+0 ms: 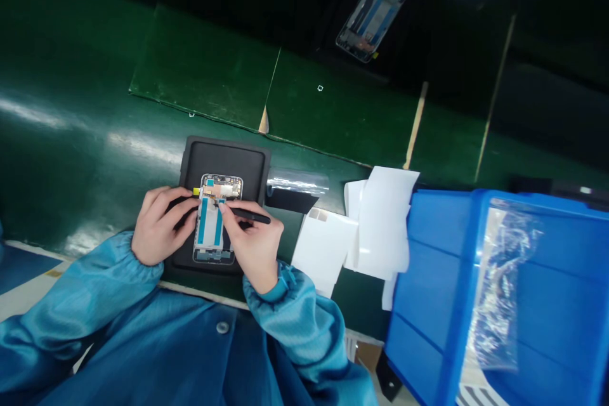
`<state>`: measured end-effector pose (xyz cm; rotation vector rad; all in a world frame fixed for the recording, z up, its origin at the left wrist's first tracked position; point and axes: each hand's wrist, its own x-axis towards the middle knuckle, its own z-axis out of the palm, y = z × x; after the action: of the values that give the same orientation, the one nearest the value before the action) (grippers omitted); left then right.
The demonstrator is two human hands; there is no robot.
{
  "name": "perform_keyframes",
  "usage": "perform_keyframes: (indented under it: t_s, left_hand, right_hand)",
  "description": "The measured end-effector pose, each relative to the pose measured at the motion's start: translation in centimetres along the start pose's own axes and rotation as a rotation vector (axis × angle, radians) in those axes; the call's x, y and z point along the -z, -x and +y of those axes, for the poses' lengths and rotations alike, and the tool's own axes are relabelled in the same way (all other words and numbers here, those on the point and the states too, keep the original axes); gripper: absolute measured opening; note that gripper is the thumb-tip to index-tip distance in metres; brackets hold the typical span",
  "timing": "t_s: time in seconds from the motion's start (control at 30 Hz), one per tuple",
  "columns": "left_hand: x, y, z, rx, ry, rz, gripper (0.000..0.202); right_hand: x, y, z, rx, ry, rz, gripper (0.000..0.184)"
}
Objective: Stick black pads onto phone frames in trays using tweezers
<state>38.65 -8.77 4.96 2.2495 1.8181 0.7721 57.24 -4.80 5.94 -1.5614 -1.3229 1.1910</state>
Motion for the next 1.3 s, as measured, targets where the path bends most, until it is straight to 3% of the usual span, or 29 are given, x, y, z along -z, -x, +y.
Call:
perform_keyframes:
  t_s: [0.13,0.33,0.57,0.77,0.83,0.93,1.03,1.1,1.2,1.3]
  left_hand:
    - [0.3,-0.2,0.1,-0.046,-0.052,-0.023,0.025]
    - [1.1,-0.8,0.8,-0.161,-0.234,-0.187,0.030]
    - [1.4,-1.2,0.9,-0.212,-0.286,-0.357,0.039]
    - [2.1,-1.2,-0.7,-0.321,-0.179,-0.346,0.031]
    - [2.0,-0.9,-0.6,-0.231,-0.146,-0.289,0.028]
    - [1.4,-0.1,-0.2,0.059,-0.136,-0.169,0.035]
    - [1.8,0.9,-0.9,0.265,-0.118,-0.188,0.042]
    - [3.2,1.4,-2.8,0.325,-0.171,-0.211,0.043]
    - [6.6,1.3,-6.8,0.392,-0.423,-0.173,0.048]
    - [9.3,-1.3,-8.9,0.343,-0.607,0.011,0.066]
  right_hand:
    - [-0.1,-0.1,0.1,0.011,0.014,0.000,0.008]
    - [0.3,0.1,-0.6,0.011,0.055,0.006,0.011]
    - [3.1,0.5,-1.4,0.060,0.122,0.131,0.011]
    - [5.2,0.5,-1.2,0.037,0.143,0.182,0.012]
    - [6.0,0.5,-1.2,0.053,0.134,0.200,0.011]
    - [7.4,0.4,-1.2,0.108,0.128,0.245,0.012]
    - [9.0,-0.2,-1.1,0.140,0.116,0.293,0.013]
    - [10.0,-0.6,-1.0,0.139,0.087,0.305,0.012]
    - [11.4,-1.2,-0.4,0.129,0.042,0.320,0.013]
    - [12.3,-1.4,0.3,0.134,-0.001,0.342,0.016]
